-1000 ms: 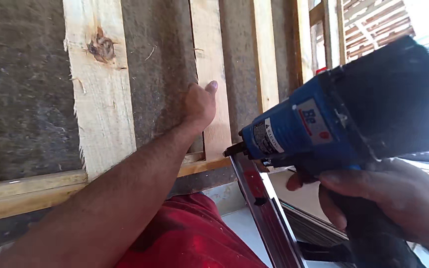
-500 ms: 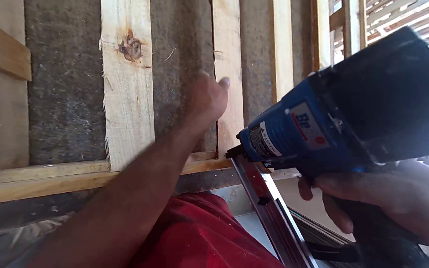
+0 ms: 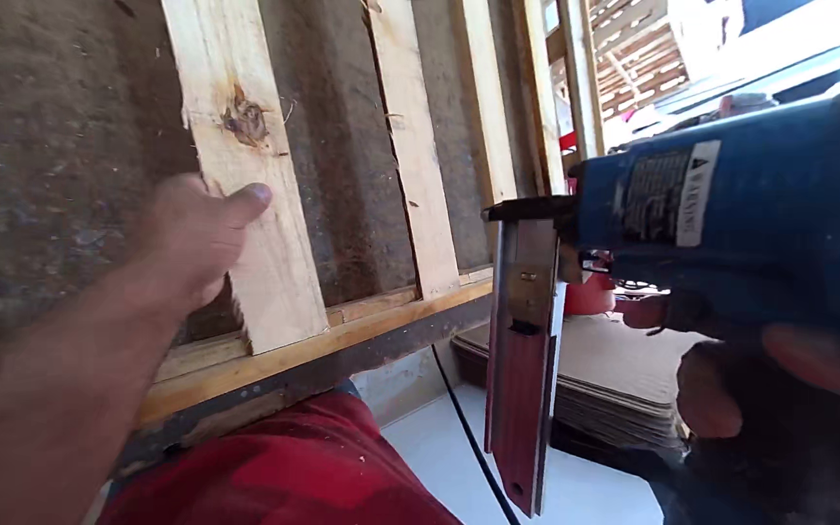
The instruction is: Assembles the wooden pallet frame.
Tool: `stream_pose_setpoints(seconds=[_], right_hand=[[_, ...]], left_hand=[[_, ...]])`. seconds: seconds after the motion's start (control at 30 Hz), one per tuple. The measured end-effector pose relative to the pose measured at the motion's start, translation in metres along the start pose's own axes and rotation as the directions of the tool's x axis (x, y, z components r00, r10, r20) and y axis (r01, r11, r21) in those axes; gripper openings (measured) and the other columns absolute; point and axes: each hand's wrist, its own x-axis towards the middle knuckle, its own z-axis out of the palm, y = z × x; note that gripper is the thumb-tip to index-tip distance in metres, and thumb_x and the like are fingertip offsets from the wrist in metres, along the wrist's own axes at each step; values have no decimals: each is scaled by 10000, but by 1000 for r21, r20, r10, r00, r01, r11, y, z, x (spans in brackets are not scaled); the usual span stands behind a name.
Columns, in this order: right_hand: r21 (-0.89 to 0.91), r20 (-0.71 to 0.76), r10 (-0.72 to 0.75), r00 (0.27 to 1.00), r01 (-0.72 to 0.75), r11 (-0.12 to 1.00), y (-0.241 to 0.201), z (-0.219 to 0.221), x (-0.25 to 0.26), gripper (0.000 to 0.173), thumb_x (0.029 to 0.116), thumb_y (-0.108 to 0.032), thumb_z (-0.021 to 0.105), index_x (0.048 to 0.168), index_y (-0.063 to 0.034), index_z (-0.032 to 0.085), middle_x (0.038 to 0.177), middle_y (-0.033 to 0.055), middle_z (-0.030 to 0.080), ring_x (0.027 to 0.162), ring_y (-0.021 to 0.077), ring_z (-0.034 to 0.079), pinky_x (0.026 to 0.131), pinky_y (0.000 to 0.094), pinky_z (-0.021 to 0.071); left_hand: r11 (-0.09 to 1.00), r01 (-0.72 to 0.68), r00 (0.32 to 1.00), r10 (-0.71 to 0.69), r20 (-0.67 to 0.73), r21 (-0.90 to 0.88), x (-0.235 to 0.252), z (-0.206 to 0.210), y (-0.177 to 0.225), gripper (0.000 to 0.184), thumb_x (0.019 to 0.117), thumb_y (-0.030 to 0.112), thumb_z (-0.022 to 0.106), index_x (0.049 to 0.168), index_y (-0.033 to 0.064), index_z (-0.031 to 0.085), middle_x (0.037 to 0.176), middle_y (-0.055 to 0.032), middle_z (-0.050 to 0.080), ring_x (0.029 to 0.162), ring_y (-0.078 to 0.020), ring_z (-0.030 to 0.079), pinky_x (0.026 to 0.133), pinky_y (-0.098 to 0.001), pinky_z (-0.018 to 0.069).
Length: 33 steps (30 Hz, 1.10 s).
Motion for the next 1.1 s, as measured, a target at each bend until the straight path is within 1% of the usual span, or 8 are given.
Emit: stream_pose_setpoints(seconds=[0.1, 0.3, 0.43, 0.63, 0.77, 0.87, 0.97, 1.1], right_hand=[[5, 91, 12, 996, -12, 1000, 9, 32, -4, 196, 966, -208, 634, 1139, -128, 681, 947, 170, 729, 553, 205, 681, 509, 336, 616], [-153, 285, 162, 945, -122, 981, 20, 100, 9, 205, 970, -240, 653, 1148, -157, 709, 1013, 169, 734, 561, 209, 682, 515, 336, 619], [-233, 337, 266, 903, -194, 953, 19, 124, 16, 195, 964, -188, 650, 1142, -137, 710, 1015, 165, 726, 549, 212, 670, 516, 345, 623], [-335, 315, 316, 895, -207, 919, 14, 136, 28, 176, 965, -179, 627, 1116, -135, 707, 965, 171, 722, 531, 219, 661, 499, 351, 616], [-373, 310, 341, 887, -217, 902, 11, 140, 33, 119, 944, -206, 658, 1032, -142, 707, 850, 142, 707, 497, 190, 639, 470, 333, 597], [-366, 342, 337, 877, -206, 908, 8, 141, 33, 148, 954, -205, 658, 1078, -146, 711, 924, 146, 732, 515, 189, 652, 483, 324, 601], [-328, 375, 320, 870, -198, 924, 5, 146, 29, 250, 923, -116, 646, 1165, -151, 701, 1060, 135, 746, 558, 185, 676, 498, 315, 605], [-353, 364, 347, 865, -217, 910, 7, 157, 27, 198, 933, -135, 649, 1122, -149, 703, 1008, 119, 745, 551, 172, 666, 492, 305, 597]], left_hand=[[997, 52, 994, -46, 99, -49, 0, -2, 2, 500, 989, 403, 665, 1340, 66, 547, 1183, -138, 684, 1039, -254, 714, 893, -529, 604], [999, 44, 991, -41, 129, -17, 5, -6, 1, 556, 1000, 404, 650, 1383, 32, 496, 1231, -183, 652, 1134, -296, 670, 960, -561, 557], [997, 60, 988, -66, 140, 48, 7, -8, 4, 612, 1000, 436, 641, 1399, 8, 463, 1276, -215, 617, 1190, -337, 631, 990, -592, 520], [989, 84, 984, -102, 146, 123, 6, -10, 11, 613, 1015, 452, 617, 1388, -4, 448, 1247, -230, 614, 1178, -360, 621, 977, -600, 503], [986, 108, 980, -126, 153, 123, 7, -10, 14, 598, 1024, 435, 610, 1392, -4, 438, 1244, -233, 613, 1174, -355, 623, 977, -589, 503], [989, 97, 982, -114, 153, 112, 8, -10, 14, 589, 1017, 416, 624, 1389, -5, 445, 1236, -228, 621, 1165, -352, 629, 970, -588, 511], [987, 101, 980, -120, 161, 123, 8, -12, 17, 590, 1021, 418, 618, 1389, -8, 440, 1228, -226, 624, 1164, -353, 630, 970, -580, 511], [979, 121, 974, -149, 171, 165, 4, -15, 21, 598, 1025, 431, 607, 1385, -15, 437, 1217, -233, 627, 1156, -361, 632, 963, -577, 511]])
